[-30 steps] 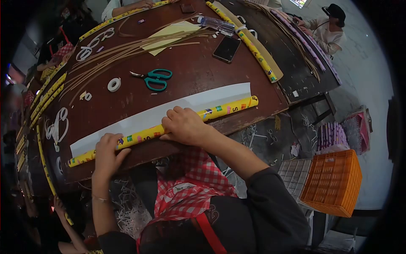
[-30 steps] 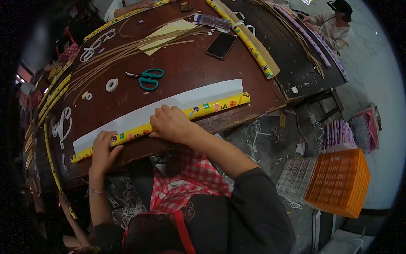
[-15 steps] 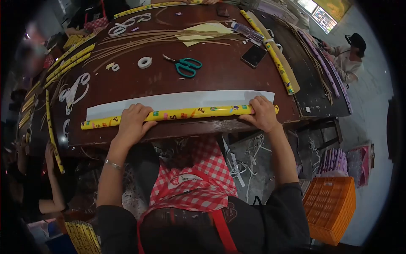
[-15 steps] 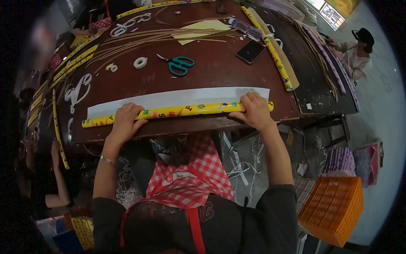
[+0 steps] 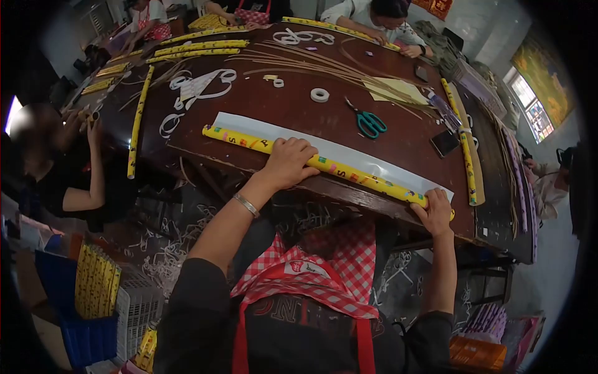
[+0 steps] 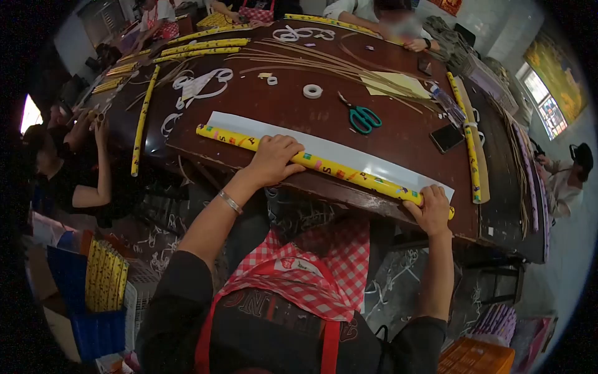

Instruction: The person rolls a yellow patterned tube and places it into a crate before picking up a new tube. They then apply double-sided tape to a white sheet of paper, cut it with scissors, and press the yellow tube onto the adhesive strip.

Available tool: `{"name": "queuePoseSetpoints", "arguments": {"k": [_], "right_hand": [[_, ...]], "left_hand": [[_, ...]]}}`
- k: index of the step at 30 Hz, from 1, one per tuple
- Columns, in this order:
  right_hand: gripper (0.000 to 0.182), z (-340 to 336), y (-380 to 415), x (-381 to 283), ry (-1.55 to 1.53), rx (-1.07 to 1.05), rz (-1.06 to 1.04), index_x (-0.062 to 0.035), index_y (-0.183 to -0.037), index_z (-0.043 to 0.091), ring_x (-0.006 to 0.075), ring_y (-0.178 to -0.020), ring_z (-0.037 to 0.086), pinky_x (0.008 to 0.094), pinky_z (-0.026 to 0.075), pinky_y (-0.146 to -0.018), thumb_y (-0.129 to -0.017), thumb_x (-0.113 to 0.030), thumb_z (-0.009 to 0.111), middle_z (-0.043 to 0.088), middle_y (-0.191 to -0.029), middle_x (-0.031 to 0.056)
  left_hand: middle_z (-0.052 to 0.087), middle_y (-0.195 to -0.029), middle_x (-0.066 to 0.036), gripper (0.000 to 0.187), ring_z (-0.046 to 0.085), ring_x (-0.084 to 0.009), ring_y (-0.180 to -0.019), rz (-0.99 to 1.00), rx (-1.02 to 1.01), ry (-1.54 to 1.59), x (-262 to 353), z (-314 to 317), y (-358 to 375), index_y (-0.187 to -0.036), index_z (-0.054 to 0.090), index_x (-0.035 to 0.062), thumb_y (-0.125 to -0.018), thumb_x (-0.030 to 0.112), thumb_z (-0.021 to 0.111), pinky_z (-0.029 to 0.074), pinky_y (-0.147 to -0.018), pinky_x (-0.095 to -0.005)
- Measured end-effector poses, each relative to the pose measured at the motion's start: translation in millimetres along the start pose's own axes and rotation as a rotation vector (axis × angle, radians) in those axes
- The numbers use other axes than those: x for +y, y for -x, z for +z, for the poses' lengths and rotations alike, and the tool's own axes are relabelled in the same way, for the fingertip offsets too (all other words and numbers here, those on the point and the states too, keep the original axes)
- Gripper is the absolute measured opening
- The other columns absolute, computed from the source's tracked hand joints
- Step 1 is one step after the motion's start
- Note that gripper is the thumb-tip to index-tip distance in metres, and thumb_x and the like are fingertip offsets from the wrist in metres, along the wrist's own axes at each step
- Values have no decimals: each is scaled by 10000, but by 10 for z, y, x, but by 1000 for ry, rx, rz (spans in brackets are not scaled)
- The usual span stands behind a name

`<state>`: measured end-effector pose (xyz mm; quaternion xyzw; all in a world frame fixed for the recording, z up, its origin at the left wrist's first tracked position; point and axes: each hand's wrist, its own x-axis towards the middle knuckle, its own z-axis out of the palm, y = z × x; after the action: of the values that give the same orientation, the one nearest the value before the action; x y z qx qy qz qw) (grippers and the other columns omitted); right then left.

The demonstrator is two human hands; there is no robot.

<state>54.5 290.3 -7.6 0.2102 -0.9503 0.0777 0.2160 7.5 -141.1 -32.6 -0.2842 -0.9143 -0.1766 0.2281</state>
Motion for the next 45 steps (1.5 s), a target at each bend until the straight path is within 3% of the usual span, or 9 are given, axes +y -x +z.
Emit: {"name": "queuePoseSetpoints", "arguments": {"k": [4, 8, 13, 23, 31, 35, 38, 43, 45], "right_hand": [[503, -35, 8, -48, 6, -62, 77, -20, -831, 550, 376, -846, 538, 477, 437, -712, -753, -476, 747, 538, -845, 165], [472, -3, -77, -20, -10, -44, 6, -20, -846, 560, 380, -856, 541, 478, 440, -722, -761, -444, 750, 547, -850, 170], [293, 135, -177, -14, 27, -6, -2, -34, -855, 587, 361, -852, 535, 473, 443, -741, -854, -310, 685, 552, -866, 159], [413, 121, -30, -136, 1, 80, 71, -60, -862, 586, 331, -822, 522, 452, 404, -705, -809, -452, 705, 528, -858, 121], [443, 78, -27, -205, 7, 51, 128, -61, -872, 584, 338, -859, 516, 446, 396, -750, -784, -475, 717, 529, -895, 123], [355, 63, -209, -304, -4, 52, -2, -67, -893, 606, 332, -892, 524, 442, 414, -773, -794, -386, 724, 542, -914, 115], [251, 268, -454, -580, -190, 58, -107, -73, -939, 623, 316, -906, 548, 431, 458, -784, -757, -197, 743, 558, -924, 103], [232, 414, -665, -970, -228, 50, -128, -91, -926, 631, 285, -862, 569, 401, 471, -734, -751, -186, 751, 578, -895, 78], [232, 427, -685, -979, -240, 53, -109, -92, -922, 632, 281, -846, 573, 400, 474, -722, -750, -188, 753, 578, -879, 76]], "left_hand": [[606, -1014, -22, 396, 565, -220, -999, 6, 80, -50, -2, 62, 29, -1074, 638, 152, -776, 391, 739, 368, -859, -407], [597, -994, -31, 396, 559, -230, -994, -8, 19, -70, -113, 112, -22, -1055, 629, 146, -768, 391, 747, 363, -879, -410], [580, -1011, -52, 376, 550, -257, -1007, -52, -9, -47, -267, 112, -142, -1062, 618, 145, -782, 356, 752, 346, -915, -426], [576, -1088, -77, 424, 529, -276, -1069, -69, -66, -112, -82, -60, -9, -1201, 593, 112, -847, 316, 705, 339, -972, -499], [583, -1133, -77, 380, 529, -277, -1096, -118, -78, -91, -41, -85, 37, -1181, 607, 106, -853, 276, 693, 329, -997, -561], [581, -1113, -75, 369, 533, -273, -1090, -138, -89, -52, -21, -103, 17, -1152, 614, 110, -832, 268, 709, 334, -992, -561], [576, -1083, -69, 371, 536, -269, -1072, -151, -94, -46, 33, -158, -14, -1138, 620, 116, -814, 261, 725, 337, -989, -552], [575, -1077, -63, 374, 542, -264, -1056, -131, -116, -55, -63, -305, -33, -1118, 634, 119, -805, 296, 737, 343, -984, -533], [580, -1093, -77, 365, 548, -289, -1054, -156, -322, 83, -137, -428, -116, -1104, 645, 109, -820, 325, 725, 392, -952, -498]]}}
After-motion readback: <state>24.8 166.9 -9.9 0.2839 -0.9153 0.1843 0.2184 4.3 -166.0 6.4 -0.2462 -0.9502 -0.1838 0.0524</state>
